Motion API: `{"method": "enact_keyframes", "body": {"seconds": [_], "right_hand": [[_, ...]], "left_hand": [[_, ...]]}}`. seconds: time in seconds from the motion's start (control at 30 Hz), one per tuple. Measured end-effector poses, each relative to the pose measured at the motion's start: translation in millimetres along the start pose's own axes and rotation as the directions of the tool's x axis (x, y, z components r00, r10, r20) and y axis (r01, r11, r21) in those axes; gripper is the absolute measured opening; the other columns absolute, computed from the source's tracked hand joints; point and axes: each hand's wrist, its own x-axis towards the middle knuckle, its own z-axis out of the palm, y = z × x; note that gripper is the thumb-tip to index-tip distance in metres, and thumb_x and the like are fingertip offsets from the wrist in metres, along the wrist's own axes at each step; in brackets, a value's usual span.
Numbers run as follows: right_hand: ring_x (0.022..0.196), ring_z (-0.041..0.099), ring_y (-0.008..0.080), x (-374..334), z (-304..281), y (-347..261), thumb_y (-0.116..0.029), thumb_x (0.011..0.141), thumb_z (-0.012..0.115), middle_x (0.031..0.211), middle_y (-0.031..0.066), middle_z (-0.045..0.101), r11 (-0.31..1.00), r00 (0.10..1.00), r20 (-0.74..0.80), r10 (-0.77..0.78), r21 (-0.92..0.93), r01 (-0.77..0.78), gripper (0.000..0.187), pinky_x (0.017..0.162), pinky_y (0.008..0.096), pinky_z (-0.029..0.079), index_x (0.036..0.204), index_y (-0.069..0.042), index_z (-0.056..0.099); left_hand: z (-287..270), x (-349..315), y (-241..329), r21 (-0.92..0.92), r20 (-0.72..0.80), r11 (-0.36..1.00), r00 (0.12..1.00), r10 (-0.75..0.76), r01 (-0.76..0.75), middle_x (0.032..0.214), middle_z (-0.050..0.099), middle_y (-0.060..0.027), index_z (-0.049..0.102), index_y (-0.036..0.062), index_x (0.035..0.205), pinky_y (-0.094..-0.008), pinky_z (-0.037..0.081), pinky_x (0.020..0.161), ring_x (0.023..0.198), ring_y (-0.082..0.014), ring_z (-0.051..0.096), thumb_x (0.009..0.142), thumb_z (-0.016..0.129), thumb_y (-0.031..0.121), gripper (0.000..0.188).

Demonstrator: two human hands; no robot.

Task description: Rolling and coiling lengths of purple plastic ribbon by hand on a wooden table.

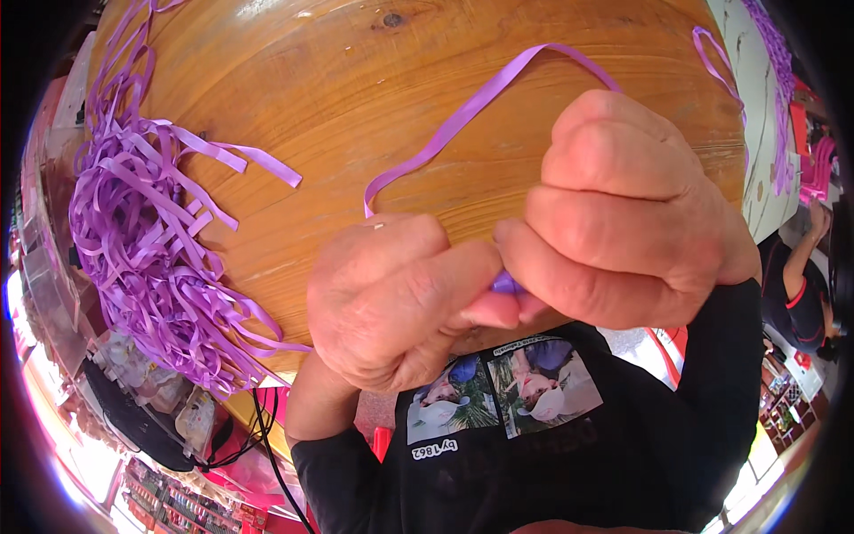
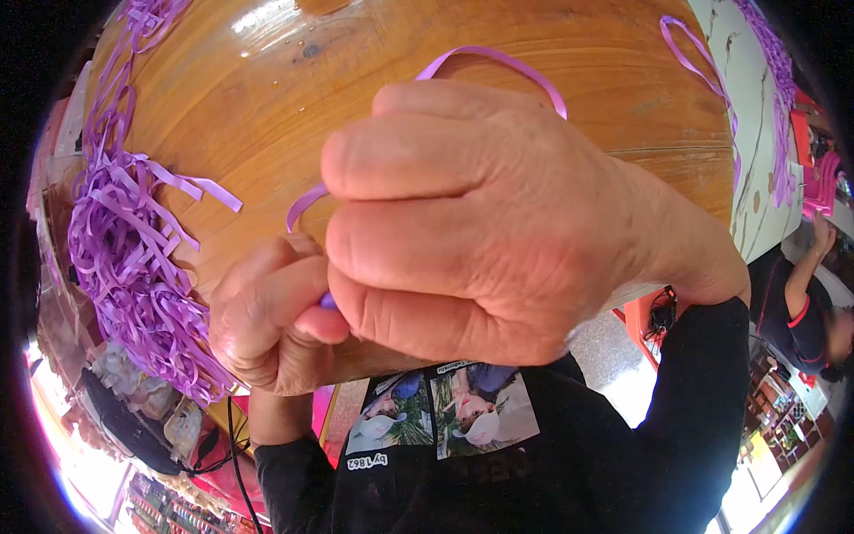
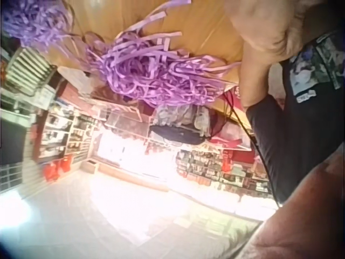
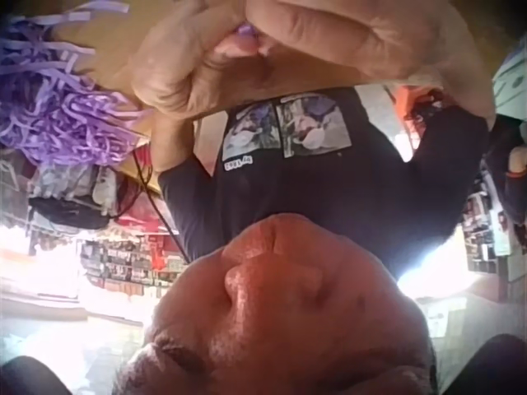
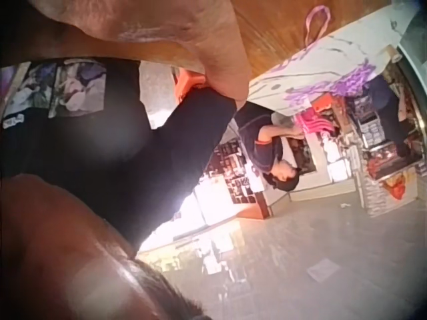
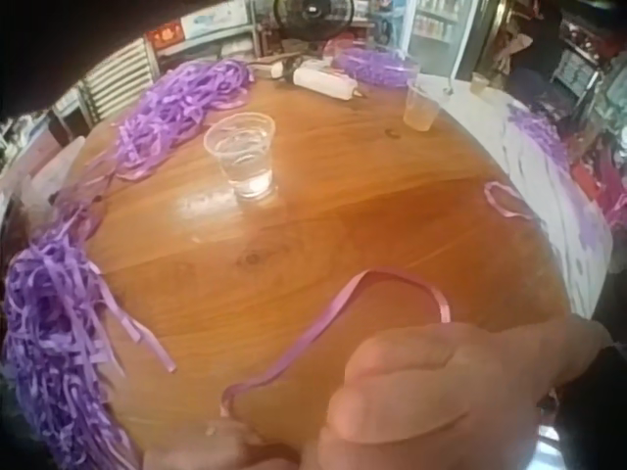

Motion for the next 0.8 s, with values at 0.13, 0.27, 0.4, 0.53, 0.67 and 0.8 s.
{"method": "enact_keyframes", "body": {"seconds": [0.13,0.27,0.4,0.53,0.67,0.8], "right_hand": [[0.053,0.042,0.0173,1.9,-3.1,-2.4,-0.021,0.062,0.069,0.064,0.0042,0.047,0.947,0.997,0.038,0.062,0.312,-0.070,0.028,0.041,0.0295,0.029,0.075,0.003,0.061],[0.049,0.039,0.0167,-5.0,6.0,-6.8,-0.024,0.075,0.070,0.059,0.0032,0.044,0.866,0.986,0.026,0.164,0.475,-0.156,0.027,0.039,0.0302,0.027,0.075,0.002,0.061],[0.047,0.040,0.0167,-1.9,10.9,-18.7,-0.026,0.078,0.070,0.056,0.0025,0.042,0.664,0.933,0.103,0.345,0.676,-0.320,0.029,0.039,0.0313,0.027,0.074,0.001,0.060],[0.045,0.043,0.0180,-4.3,12.7,-25.8,-0.028,0.081,0.068,0.054,0.0038,0.045,0.551,0.884,0.208,0.419,0.715,-0.430,0.029,0.040,0.0326,0.028,0.071,-0.001,0.060],[0.044,0.044,0.0180,3.8,0.2,-29.7,-0.029,0.086,0.063,0.054,0.0067,0.047,-0.175,0.534,0.665,0.521,0.696,-0.696,0.031,0.041,0.0323,0.030,0.071,-0.002,0.060],[0.046,0.047,0.0144,12.1,-8.4,-30.8,-0.029,0.090,0.058,0.055,0.0062,0.051,-0.098,0.554,0.648,0.522,0.691,-0.716,0.032,0.042,0.0311,0.032,0.073,-0.002,0.060]], "left_hand": [[5.0,-0.9,-2.4,-0.064,-0.008,0.994,0.996,0.091,-0.092,0.053,0.034,-0.0002,0.065,0.0009,0.080,-0.0284,0.027,0.037,0.042,-0.0121,0.039,0.064,0.076,0.020,0.027],[7.9,-2.1,-5.0,-0.106,-0.039,0.976,0.982,0.185,-0.189,0.055,0.032,0.0002,0.063,-0.0006,0.076,-0.0269,0.025,0.035,0.041,-0.0110,0.038,0.058,0.077,0.016,0.029],[4.7,-3.2,-4.6,0.021,-0.037,0.938,0.937,0.348,-0.347,0.058,0.033,0.0004,0.062,-0.0007,0.075,-0.0257,0.025,0.035,0.042,-0.0101,0.038,0.058,0.076,0.015,0.027],[6.3,-7.9,-1.9,0.097,-0.066,0.931,0.931,0.359,-0.352,0.064,0.034,-0.0010,0.061,-0.0007,0.075,-0.0250,0.024,0.035,0.042,-0.0099,0.037,0.056,0.075,0.013,0.027],[7.3,-17.2,10.6,0.388,-0.043,0.892,0.962,0.270,-0.233,0.065,0.040,-0.0041,0.061,0.0008,0.074,-0.0280,0.028,0.038,0.045,-0.0155,0.040,0.064,0.073,0.019,0.024],[11.7,-14.2,-3.1,0.506,-0.087,0.803,0.907,0.412,-0.316,0.066,0.036,-0.0020,0.059,0.0016,0.071,-0.0236,0.023,0.035,0.040,-0.0109,0.035,0.063,0.076,0.011,0.021]]}}
